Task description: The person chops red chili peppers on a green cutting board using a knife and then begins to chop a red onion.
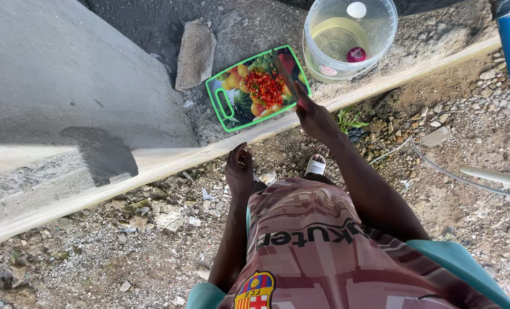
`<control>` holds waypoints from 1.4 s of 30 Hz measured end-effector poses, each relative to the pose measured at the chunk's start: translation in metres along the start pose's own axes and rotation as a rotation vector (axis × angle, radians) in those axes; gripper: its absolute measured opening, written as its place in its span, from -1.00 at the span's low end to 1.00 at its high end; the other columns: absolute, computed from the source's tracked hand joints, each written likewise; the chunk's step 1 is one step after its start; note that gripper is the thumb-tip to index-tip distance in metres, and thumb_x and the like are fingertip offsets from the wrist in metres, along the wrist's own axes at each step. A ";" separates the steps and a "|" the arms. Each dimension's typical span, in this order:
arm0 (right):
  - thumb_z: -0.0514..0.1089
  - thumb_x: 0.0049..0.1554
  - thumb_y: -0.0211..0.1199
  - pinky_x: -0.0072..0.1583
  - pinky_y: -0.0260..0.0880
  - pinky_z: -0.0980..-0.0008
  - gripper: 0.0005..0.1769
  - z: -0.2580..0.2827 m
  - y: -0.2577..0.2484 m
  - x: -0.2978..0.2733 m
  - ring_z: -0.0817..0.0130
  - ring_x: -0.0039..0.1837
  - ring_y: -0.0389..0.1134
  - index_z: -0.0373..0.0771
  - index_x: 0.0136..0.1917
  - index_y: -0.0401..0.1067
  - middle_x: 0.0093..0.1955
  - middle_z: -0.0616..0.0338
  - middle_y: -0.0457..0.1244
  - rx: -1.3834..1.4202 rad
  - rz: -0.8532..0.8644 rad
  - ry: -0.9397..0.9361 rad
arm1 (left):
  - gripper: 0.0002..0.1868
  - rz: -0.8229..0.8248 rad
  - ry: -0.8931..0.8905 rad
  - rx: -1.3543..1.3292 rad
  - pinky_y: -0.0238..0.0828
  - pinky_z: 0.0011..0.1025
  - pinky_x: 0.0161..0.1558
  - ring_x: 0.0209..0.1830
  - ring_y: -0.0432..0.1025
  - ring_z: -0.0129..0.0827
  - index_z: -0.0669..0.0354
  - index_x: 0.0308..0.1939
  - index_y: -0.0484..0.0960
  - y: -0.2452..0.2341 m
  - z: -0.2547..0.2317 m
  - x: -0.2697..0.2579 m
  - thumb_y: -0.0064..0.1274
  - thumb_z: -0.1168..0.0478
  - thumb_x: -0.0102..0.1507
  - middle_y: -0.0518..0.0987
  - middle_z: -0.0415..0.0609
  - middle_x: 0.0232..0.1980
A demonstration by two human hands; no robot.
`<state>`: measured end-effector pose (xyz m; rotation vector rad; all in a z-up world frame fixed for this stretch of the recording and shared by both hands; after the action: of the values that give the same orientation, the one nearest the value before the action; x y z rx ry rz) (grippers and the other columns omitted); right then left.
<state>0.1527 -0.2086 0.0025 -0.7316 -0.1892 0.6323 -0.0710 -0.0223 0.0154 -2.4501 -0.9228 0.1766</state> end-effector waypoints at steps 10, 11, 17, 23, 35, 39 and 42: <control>-0.05 0.39 0.01 -0.18 0.46 -0.11 -0.19 0.002 0.008 -0.022 -0.25 -0.28 0.43 0.18 0.72 -0.36 -0.23 -0.26 0.38 -0.057 0.064 0.181 | -0.69 0.005 -0.078 -0.034 0.53 -0.44 -0.37 -0.37 0.57 -0.43 0.18 0.12 0.66 -0.003 0.015 -0.005 0.15 0.18 0.33 0.68 -0.05 -0.26; -0.05 0.38 0.00 -0.22 0.42 -0.12 -0.19 0.003 0.013 -0.023 -0.21 -0.31 0.43 0.19 0.72 -0.35 -0.28 -0.23 0.37 -0.049 0.054 0.163 | -0.69 0.005 -0.079 -0.033 0.53 -0.44 -0.37 -0.37 0.57 -0.43 0.18 0.12 0.66 -0.002 0.015 -0.005 0.16 0.18 0.33 0.68 -0.05 -0.26; -0.07 0.39 -0.01 -0.24 0.36 -0.14 -0.19 0.002 0.023 -0.005 -0.19 -0.32 0.39 0.15 0.73 -0.35 -0.34 -0.21 0.35 -0.175 0.004 0.096 | -0.70 -0.004 -0.095 -0.027 0.48 -0.44 -0.39 -0.42 0.53 -0.43 0.17 0.14 0.67 -0.004 0.016 -0.001 0.16 0.18 0.34 0.67 -0.04 -0.29; -0.07 0.39 -0.03 -0.23 0.36 -0.17 -0.21 0.006 0.030 -0.008 -0.18 -0.33 0.40 0.17 0.72 -0.35 -0.37 -0.17 0.35 -0.229 0.057 0.120 | -0.71 0.012 -0.079 0.016 0.43 -0.42 -0.43 -0.44 0.52 -0.42 0.19 0.10 0.68 -0.006 0.003 0.002 0.16 0.19 0.33 0.67 -0.03 -0.28; -0.07 0.38 0.03 -0.21 0.40 -0.19 -0.17 0.004 0.008 -0.014 -0.28 -0.24 0.42 0.23 0.72 -0.36 -0.25 -0.22 0.38 -0.144 -0.046 0.034 | -0.68 0.033 -0.062 -0.026 0.54 -0.41 -0.32 -0.31 0.58 -0.39 0.16 0.17 0.66 0.002 0.006 0.008 0.12 0.17 0.36 0.69 0.00 -0.19; -0.03 0.38 0.04 -0.25 0.38 -0.17 -0.18 0.000 0.012 -0.016 -0.23 -0.29 0.41 0.26 0.71 -0.36 -0.30 -0.18 0.37 -0.223 0.000 0.073 | -0.69 0.028 -0.054 -0.016 0.52 -0.42 -0.34 -0.33 0.59 -0.38 0.16 0.15 0.66 0.002 0.006 0.008 0.14 0.15 0.36 0.70 0.00 -0.20; -0.05 0.39 0.01 -0.26 0.37 -0.14 -0.18 -0.006 0.014 -0.014 -0.20 -0.32 0.40 0.23 0.72 -0.38 -0.33 -0.18 0.36 -0.198 0.056 0.136 | -0.69 0.029 -0.039 -0.023 0.51 -0.43 -0.36 -0.33 0.58 -0.39 0.16 0.15 0.66 0.002 0.006 0.007 0.14 0.15 0.36 0.69 0.00 -0.20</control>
<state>0.1374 -0.2123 -0.0102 -0.9708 -0.1066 0.6198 -0.0663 -0.0171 0.0098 -2.4907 -0.9107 0.2263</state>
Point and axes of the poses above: each hand's wrist, its own x-axis towards the middle knuckle, its own y-axis out of the palm, z = x × y, the point moved 6 cm from there along x, towards the middle knuckle
